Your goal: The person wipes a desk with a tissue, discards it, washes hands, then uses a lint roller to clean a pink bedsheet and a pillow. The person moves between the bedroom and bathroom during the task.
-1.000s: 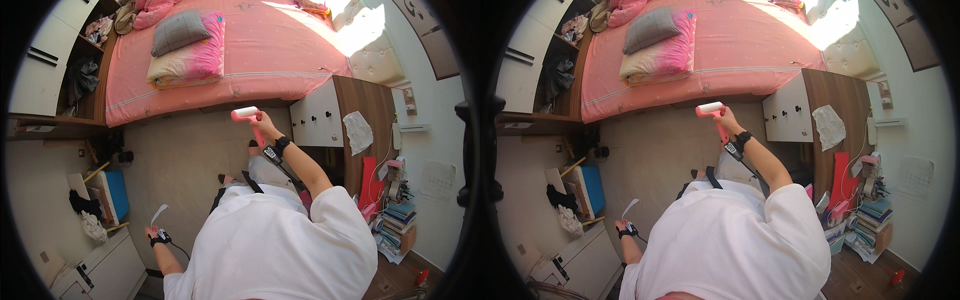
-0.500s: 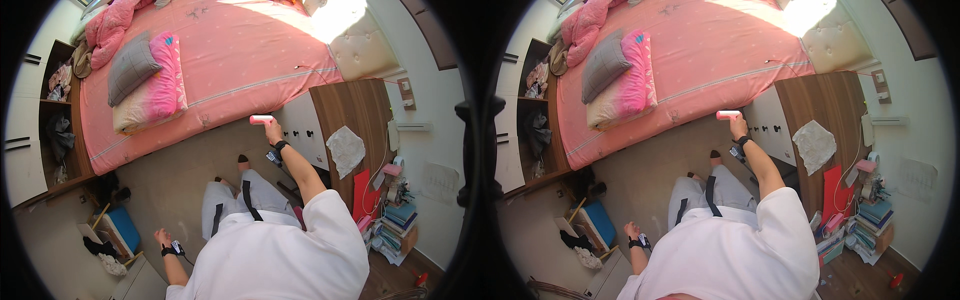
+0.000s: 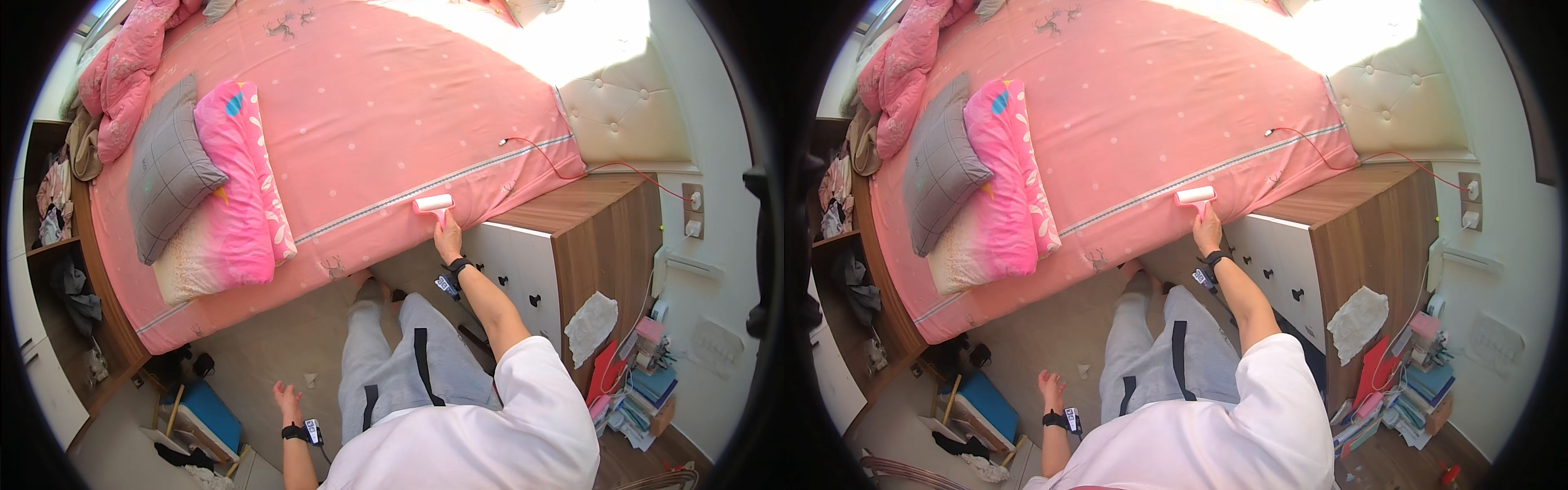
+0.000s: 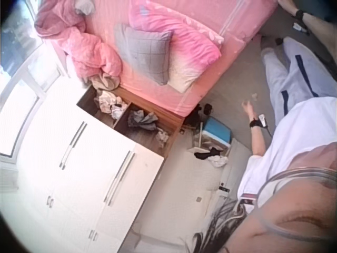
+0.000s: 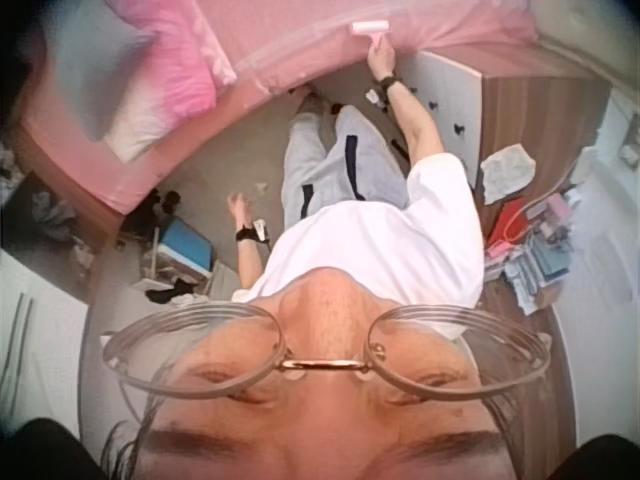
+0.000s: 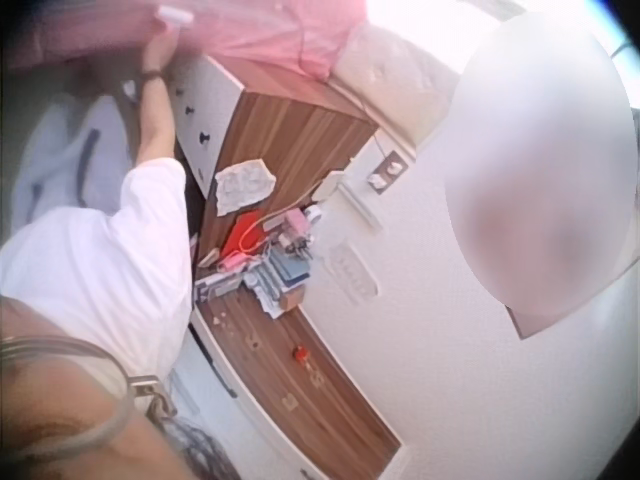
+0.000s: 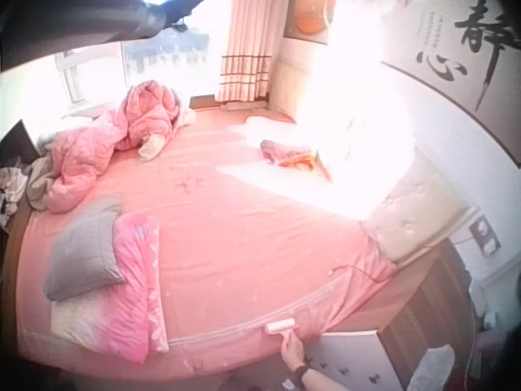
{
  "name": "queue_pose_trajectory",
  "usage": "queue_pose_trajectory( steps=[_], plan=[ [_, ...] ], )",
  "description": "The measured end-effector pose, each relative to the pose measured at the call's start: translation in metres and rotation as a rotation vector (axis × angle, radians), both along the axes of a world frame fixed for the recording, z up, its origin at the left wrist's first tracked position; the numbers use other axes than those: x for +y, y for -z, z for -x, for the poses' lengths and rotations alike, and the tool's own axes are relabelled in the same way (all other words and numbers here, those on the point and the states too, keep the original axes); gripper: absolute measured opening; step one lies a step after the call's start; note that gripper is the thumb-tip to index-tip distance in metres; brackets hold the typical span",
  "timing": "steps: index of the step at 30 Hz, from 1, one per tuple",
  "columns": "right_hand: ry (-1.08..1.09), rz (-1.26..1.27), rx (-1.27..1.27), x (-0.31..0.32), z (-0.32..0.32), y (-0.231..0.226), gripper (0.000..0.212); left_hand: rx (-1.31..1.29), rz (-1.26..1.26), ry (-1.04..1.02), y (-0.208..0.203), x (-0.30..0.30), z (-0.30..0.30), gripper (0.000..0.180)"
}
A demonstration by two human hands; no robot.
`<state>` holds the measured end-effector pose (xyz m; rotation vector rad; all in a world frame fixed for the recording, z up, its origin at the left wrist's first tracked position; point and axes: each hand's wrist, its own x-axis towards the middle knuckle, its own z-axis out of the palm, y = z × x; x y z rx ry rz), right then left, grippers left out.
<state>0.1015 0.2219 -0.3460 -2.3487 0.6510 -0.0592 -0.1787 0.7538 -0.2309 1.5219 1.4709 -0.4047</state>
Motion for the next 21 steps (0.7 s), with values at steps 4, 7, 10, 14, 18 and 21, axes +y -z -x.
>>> queue_pose_trajectory(
  steps=[4, 7, 10, 14, 18, 21],
  plan=[
    [0.069, -0.047, 0.020, -0.005, -0.083, 0.012, 0.046, -0.054, 0.105, 0.077, 0.005, -0.017, -0.087, 0.046],
    [0.080, 0.037, -0.028, -0.018, -0.157, 0.022, 0.038, -0.072, 0.106, 0.139, 0.001, -0.035, -0.139, 0.043],
    [0.089, 0.052, -0.086, -0.038, -0.243, 0.027, 0.033, -0.073, 0.102, 0.214, 0.001, -0.062, -0.174, 0.042],
    [0.055, -0.005, 0.023, -0.075, -0.353, 0.018, 0.031, -0.102, 0.108, 0.281, 0.012, -0.109, -0.201, 0.042],
    [0.170, 0.101, -0.114, -0.129, -0.405, 0.008, 0.039, -0.129, 0.132, 0.316, 0.021, -0.164, -0.220, 0.041],
    [0.218, 0.149, -0.062, -0.168, -0.406, 0.018, 0.044, -0.150, 0.170, 0.355, 0.023, -0.201, -0.237, 0.041]
  ],
)
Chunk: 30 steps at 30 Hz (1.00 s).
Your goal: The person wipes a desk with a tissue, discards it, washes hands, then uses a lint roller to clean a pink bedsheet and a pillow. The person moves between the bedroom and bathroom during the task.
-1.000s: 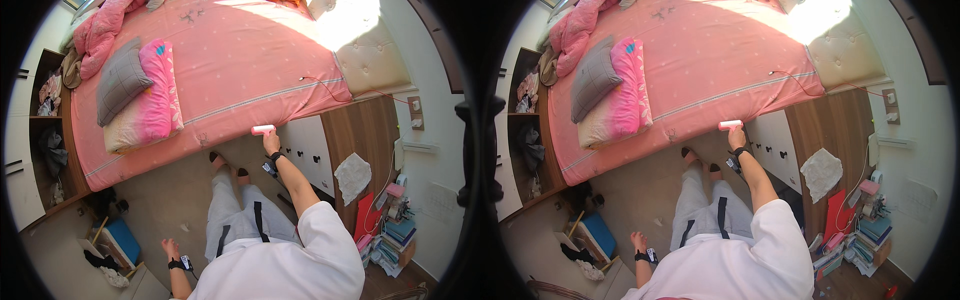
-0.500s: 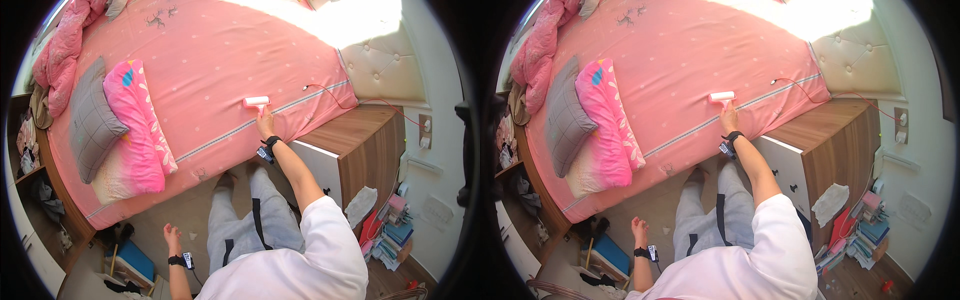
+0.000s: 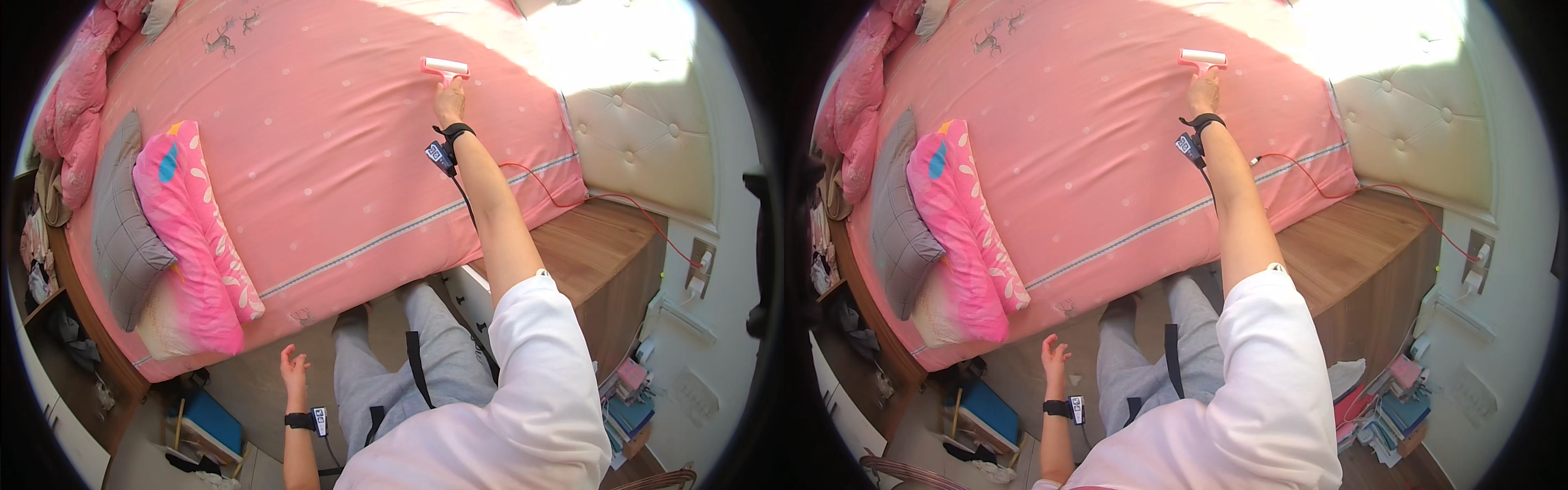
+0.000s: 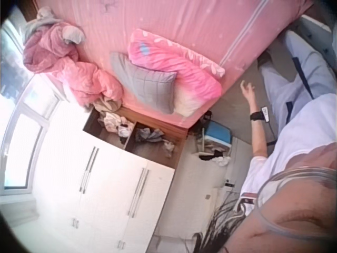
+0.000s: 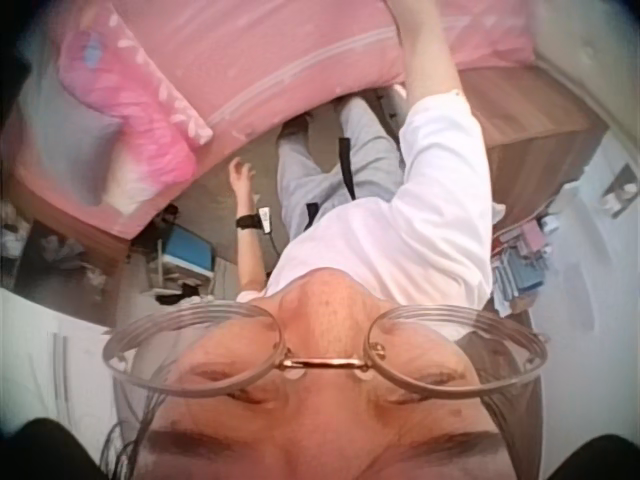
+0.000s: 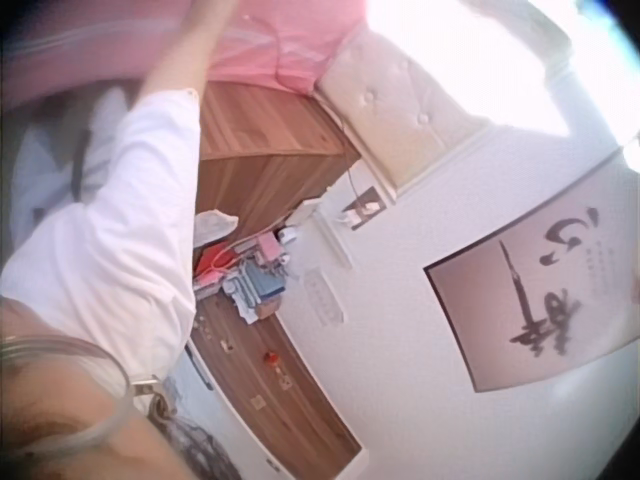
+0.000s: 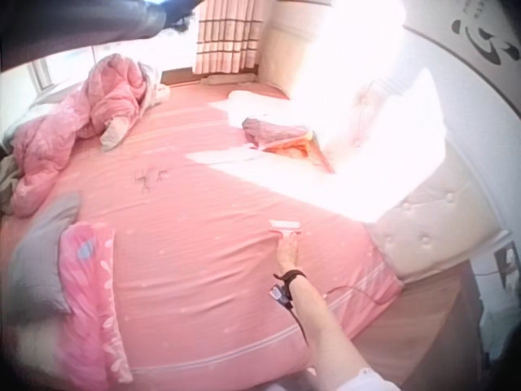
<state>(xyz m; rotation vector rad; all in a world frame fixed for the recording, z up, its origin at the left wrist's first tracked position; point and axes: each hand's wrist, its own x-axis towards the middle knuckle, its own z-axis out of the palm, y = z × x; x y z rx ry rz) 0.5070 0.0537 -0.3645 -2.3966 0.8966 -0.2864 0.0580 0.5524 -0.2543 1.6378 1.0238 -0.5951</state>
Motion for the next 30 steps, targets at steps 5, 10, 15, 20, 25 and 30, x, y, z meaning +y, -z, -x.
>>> queue_pose_trajectory(
  steps=[5, 10, 15, 20, 25, 30],
  plan=[
    [0.000, -0.101, 0.211, 0.019, 0.091, 0.023, 0.066, -0.051, 0.091, 0.107, -0.005, -0.051, -0.042, 0.039],
    [0.108, -0.299, 0.294, 0.127, 0.243, -0.006, 0.067, -0.125, 0.192, 0.201, -0.006, -0.093, -0.091, 0.036],
    [0.163, -0.617, 0.335, 0.202, 0.348, -0.045, 0.068, -0.086, 0.264, 0.349, 0.002, -0.129, -0.110, 0.034],
    [0.281, -0.643, 0.135, 0.224, 0.365, -0.059, 0.063, 0.149, 0.359, 0.475, 0.008, -0.165, -0.109, 0.036],
    [0.229, -0.779, 0.321, 0.217, 0.324, -0.064, 0.057, 0.353, 0.528, 0.115, 0.018, -0.203, -0.132, 0.042],
    [0.022, -0.595, 0.670, 0.150, 0.256, -0.052, 0.047, 0.126, 0.330, 0.404, 0.026, -0.214, -0.188, 0.041]
  ],
)
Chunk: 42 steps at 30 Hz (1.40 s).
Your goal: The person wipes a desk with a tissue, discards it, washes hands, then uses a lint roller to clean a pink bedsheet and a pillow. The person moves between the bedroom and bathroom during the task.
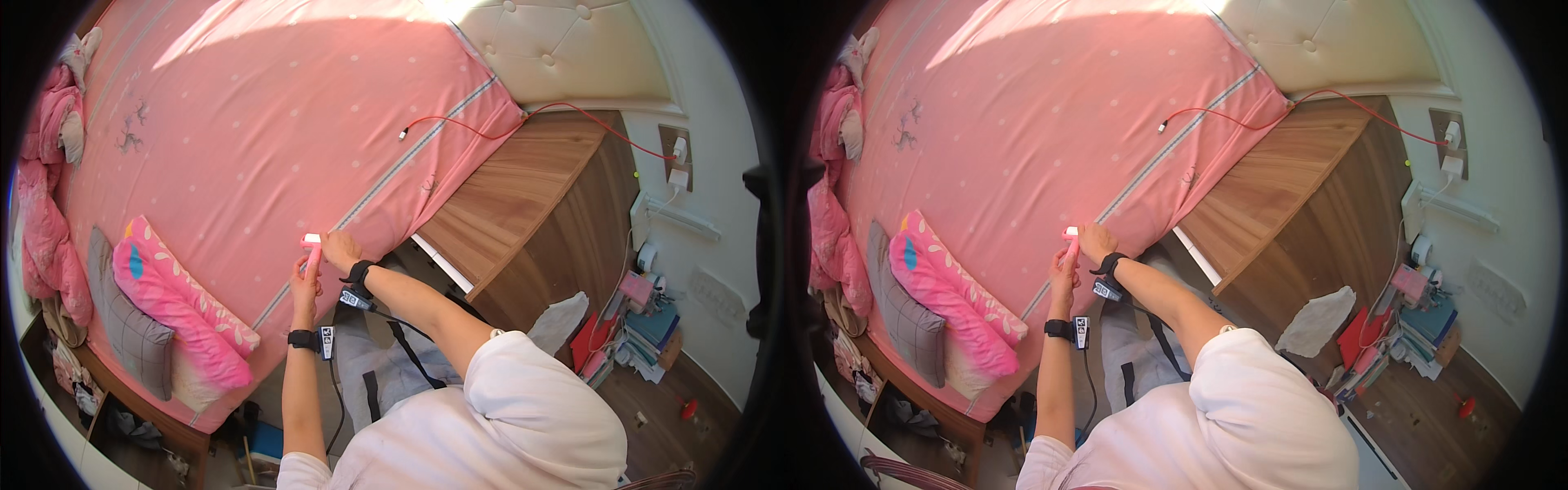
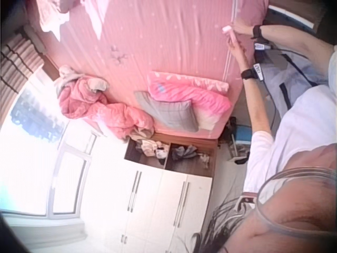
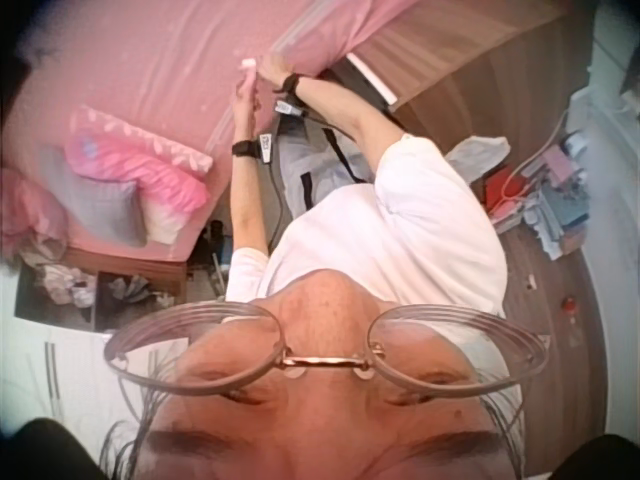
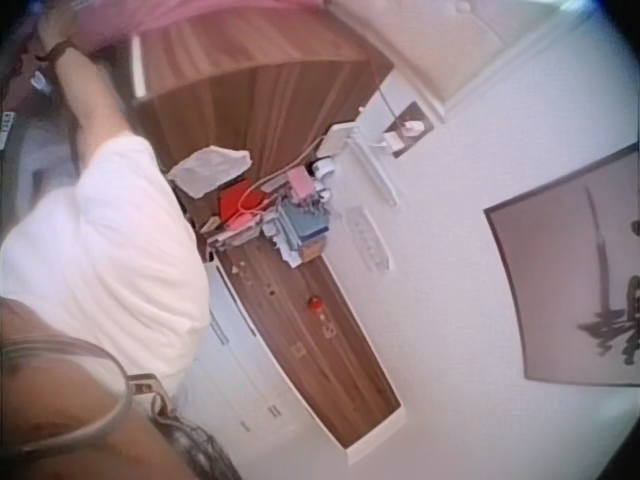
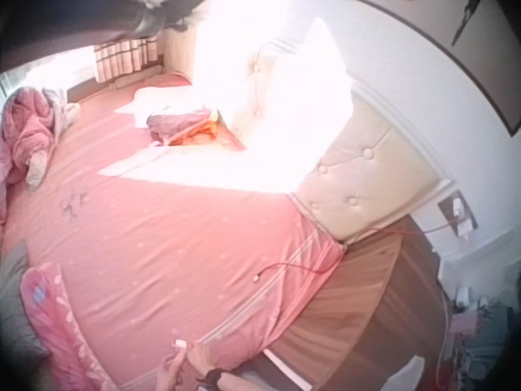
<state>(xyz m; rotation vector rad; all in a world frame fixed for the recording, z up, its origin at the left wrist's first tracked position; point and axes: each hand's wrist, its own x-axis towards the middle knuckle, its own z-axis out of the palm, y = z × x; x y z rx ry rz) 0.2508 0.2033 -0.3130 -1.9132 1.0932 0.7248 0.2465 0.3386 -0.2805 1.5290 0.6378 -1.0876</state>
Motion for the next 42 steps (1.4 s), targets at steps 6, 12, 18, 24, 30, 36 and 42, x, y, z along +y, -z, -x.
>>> queue_pose_trajectory(
  steps=[6, 12, 18, 24, 30, 36, 42],
  plan=[
    [-0.112, 0.518, 0.091, -0.189, -0.102, 0.028, 0.024, -0.648, -0.137, 0.526, 0.014, -0.003, -0.005, 0.046],
    [-0.646, 0.486, 0.394, -0.354, -0.065, 0.020, 0.034, -0.606, 0.031, 0.422, 0.036, -0.007, -0.003, 0.047],
    [-0.761, 0.283, 0.163, -0.397, -0.077, 0.004, 0.029, -0.525, 0.177, 0.500, 0.051, -0.072, -0.042, 0.050],
    [-0.716, 0.483, -0.568, -0.409, -0.107, -0.152, 0.031, -0.606, 0.323, 0.551, 0.065, -0.184, -0.070, 0.047],
    [-0.328, 0.449, -0.716, -0.400, -0.048, -0.318, 0.011, -0.683, 0.431, 0.666, 0.063, -0.297, -0.068, 0.043],
    [-0.393, 0.795, -0.674, -0.370, 0.017, -0.378, 0.029, -0.835, 0.213, 0.964, 0.062, -0.296, -0.062, 0.043],
    [-0.898, 1.029, -0.620, -0.382, 0.080, -0.413, 0.032, -0.848, 0.092, 1.007, 0.050, -0.196, -0.080, 0.044]
  ],
)
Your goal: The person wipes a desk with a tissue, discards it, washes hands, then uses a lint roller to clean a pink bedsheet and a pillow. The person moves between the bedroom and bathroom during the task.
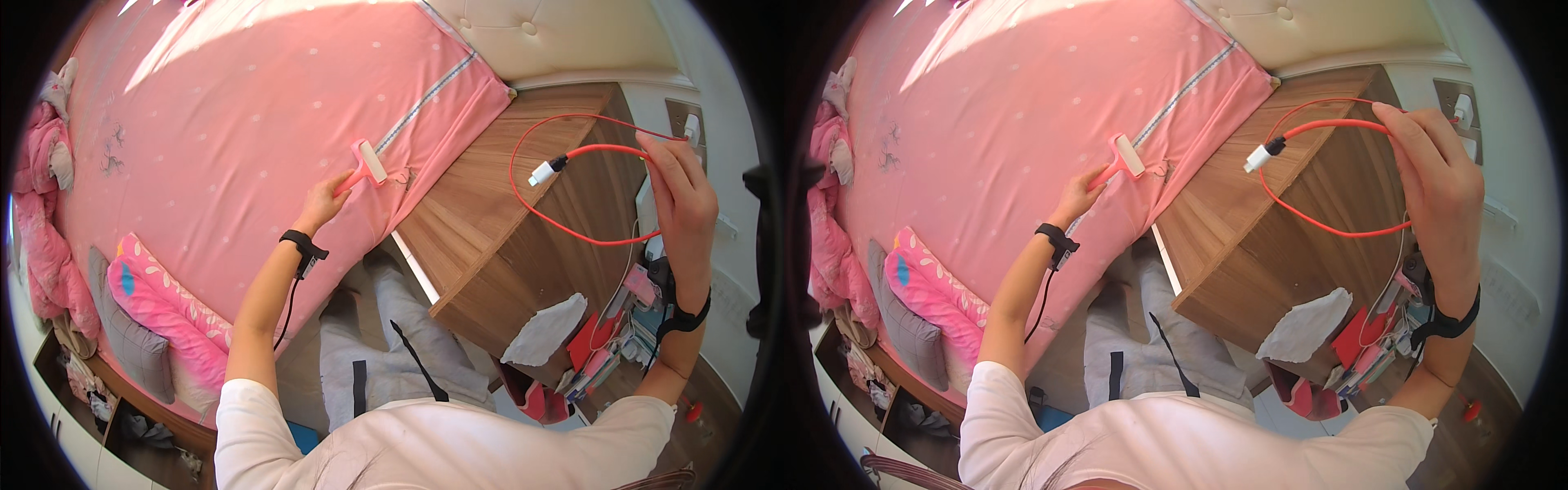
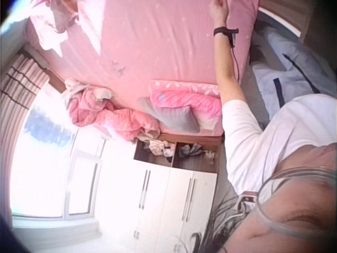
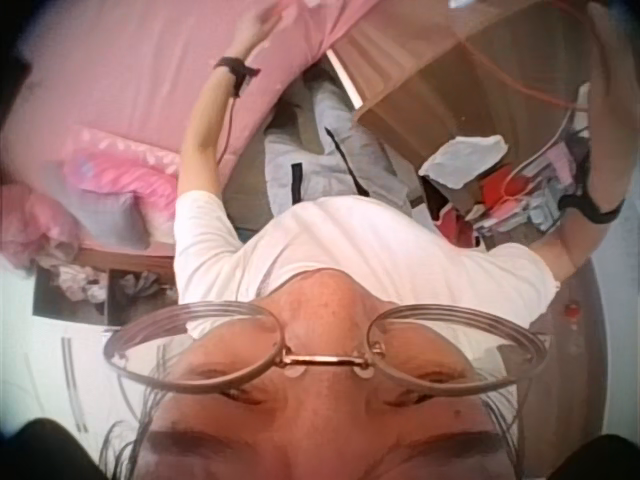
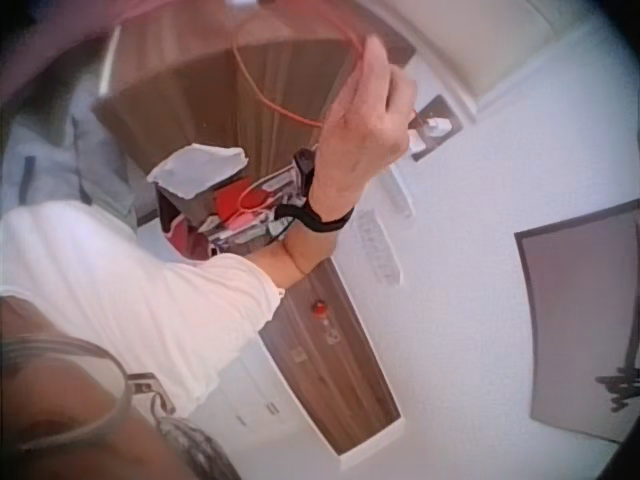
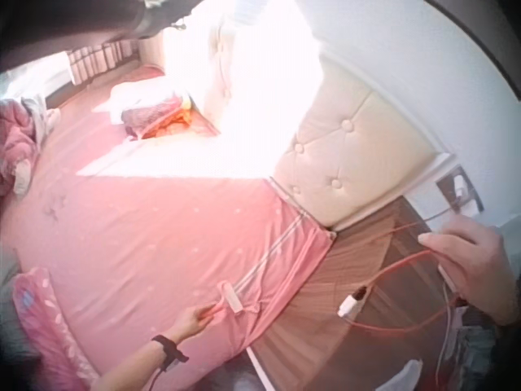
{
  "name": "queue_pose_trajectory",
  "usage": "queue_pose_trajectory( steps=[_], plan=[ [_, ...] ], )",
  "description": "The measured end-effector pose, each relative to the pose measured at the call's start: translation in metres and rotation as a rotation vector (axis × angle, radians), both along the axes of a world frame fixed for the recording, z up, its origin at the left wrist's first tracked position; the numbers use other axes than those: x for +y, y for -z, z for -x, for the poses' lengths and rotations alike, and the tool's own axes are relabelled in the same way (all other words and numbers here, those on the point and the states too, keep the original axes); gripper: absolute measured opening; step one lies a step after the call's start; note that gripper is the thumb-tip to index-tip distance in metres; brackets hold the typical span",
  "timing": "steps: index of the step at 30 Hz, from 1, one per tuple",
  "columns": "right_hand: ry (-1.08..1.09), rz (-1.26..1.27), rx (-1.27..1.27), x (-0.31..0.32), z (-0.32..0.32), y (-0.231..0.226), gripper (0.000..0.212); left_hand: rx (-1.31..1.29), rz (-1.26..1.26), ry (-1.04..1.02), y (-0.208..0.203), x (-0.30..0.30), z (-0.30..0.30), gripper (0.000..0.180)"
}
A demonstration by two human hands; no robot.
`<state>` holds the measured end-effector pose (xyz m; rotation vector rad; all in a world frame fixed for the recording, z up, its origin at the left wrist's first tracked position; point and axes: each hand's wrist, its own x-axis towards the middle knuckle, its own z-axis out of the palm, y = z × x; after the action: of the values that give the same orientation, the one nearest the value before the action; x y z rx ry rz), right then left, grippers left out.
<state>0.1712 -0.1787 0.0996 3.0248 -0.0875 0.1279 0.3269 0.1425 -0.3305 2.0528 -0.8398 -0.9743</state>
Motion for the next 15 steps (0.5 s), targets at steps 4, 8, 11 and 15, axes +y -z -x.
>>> queue_pose_trajectory(
  steps=[4, 8, 11, 15],
  plan=[
    [0.161, 0.229, 0.196, -0.015, 0.061, -0.022, 0.027, 0.030, -0.017, -0.070, -0.002, 0.070, -0.002, 0.045],
    [0.299, 0.465, 0.336, -0.062, 0.126, -0.037, 0.021, 0.162, 0.074, -0.187, -0.002, 0.124, 0.001, 0.044],
    [0.415, 0.576, 0.353, -0.095, 0.184, -0.050, 0.020, 0.276, 0.181, -0.303, -0.011, 0.141, 0.013, 0.043],
    [0.625, 0.631, 0.346, -0.113, 0.243, -0.033, 0.022, 0.438, 0.109, -0.410, -0.026, 0.129, 0.034, 0.043]
  ],
)
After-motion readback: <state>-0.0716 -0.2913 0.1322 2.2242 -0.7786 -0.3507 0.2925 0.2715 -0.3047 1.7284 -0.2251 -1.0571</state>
